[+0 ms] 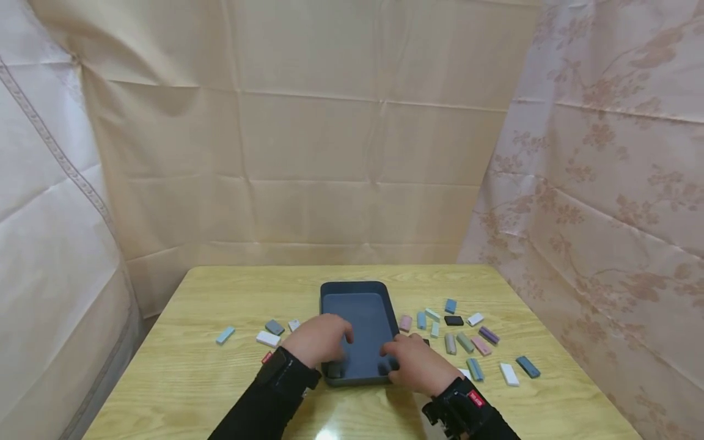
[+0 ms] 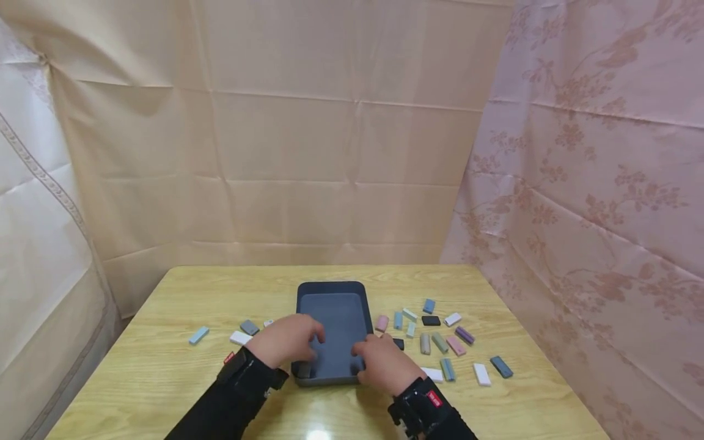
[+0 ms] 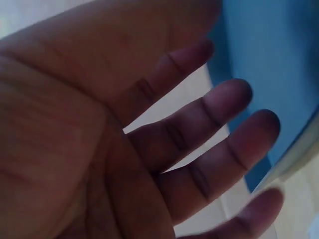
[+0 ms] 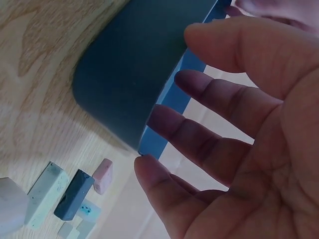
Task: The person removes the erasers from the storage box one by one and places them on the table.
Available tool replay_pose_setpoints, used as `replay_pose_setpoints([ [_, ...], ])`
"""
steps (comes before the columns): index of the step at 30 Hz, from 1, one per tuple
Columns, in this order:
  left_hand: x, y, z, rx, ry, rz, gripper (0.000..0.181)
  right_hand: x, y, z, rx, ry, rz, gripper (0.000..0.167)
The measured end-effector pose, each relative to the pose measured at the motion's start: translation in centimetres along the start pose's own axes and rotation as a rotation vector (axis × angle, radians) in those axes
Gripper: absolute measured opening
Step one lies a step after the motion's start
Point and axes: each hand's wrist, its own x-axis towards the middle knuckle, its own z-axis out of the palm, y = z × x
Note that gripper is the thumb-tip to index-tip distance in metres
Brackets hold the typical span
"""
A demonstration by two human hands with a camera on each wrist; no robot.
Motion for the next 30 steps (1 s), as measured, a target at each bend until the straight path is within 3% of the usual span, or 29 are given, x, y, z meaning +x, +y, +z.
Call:
replay_pose_setpoints([
  [5, -0.2, 1.5, 1.7, 0.111, -0.045, -0.05, 0.019, 0.2, -0.1, 0.0, -0.005, -0.004, 0.002, 0.035],
  [12, -0.3, 1.9, 2.6, 0.212, -0.036, -0.009, 0.02, 0.2, -0.1, 0.0, -0.008, -0.002, -0.015, 0.034],
  [20, -0.1, 2.8, 2.5, 0.246, -0.049, -0.021, 0.022, 0.1, -0.1, 0.1, -0.003, 0.013, -0.017, 0.033],
  [30, 0.7, 3.2, 2.8, 0.226, -0.067, -0.051, 0.024, 0.1, -0.1, 0.2, 0.009, 0.016, -0.016, 0.033],
])
